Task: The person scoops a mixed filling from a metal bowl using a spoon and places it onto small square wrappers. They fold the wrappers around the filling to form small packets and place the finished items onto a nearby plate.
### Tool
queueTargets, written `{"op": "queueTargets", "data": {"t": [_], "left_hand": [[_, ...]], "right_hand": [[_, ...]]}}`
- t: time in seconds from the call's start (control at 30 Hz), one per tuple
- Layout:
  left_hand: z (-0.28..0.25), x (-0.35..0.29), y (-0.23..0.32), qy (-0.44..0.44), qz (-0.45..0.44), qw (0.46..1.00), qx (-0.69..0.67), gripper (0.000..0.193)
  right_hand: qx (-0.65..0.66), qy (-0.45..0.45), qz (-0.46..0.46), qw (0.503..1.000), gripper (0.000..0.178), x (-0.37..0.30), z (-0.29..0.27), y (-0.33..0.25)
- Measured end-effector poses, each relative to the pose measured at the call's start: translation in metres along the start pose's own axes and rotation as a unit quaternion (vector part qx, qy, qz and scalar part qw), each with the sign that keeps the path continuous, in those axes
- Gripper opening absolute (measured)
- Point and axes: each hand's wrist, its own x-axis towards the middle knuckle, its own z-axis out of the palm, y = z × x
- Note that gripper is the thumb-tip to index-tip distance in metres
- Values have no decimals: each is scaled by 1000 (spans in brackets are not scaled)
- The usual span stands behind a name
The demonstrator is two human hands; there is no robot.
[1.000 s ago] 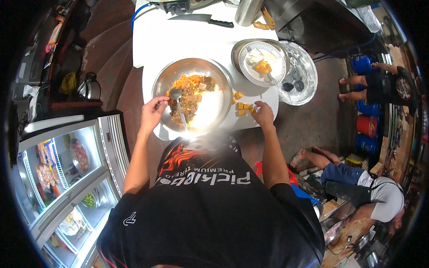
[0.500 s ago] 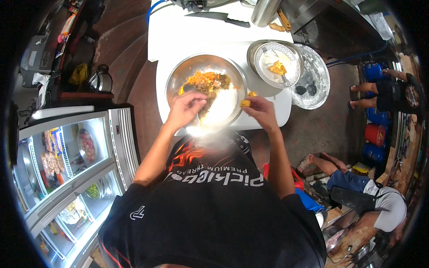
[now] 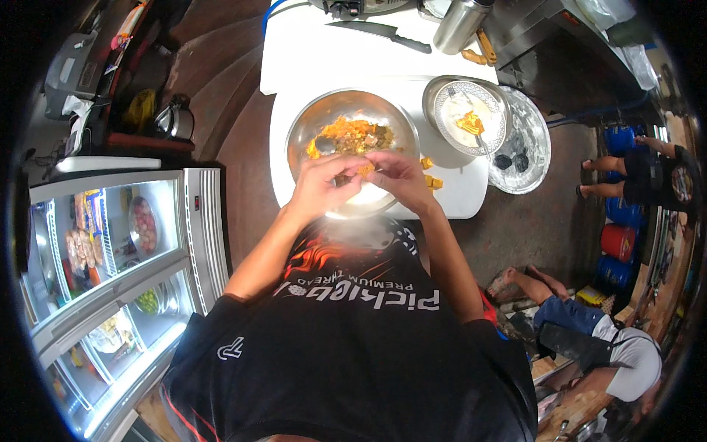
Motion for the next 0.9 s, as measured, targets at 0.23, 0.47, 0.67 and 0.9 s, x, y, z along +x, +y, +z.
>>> {"op": "queueTargets", "data": {"t": [0.23,0.47,0.67,0.9], "left_hand": [[0,-4,-1,4,-33,999,-13,27],[-5,1,0,-10,-10,1000,-26,21],[2,-1,5,30,-46,998,23,19],[0,0,4,55,-183,979,-66,19]], "right_hand": [[-6,-18,4,1000,30,3,6,-6],[-34,-25,16,999,30,4,2,-10],[-61,-11,3,998,26,5,8,-13],[35,50,13,998,17,2,20,1]]}}
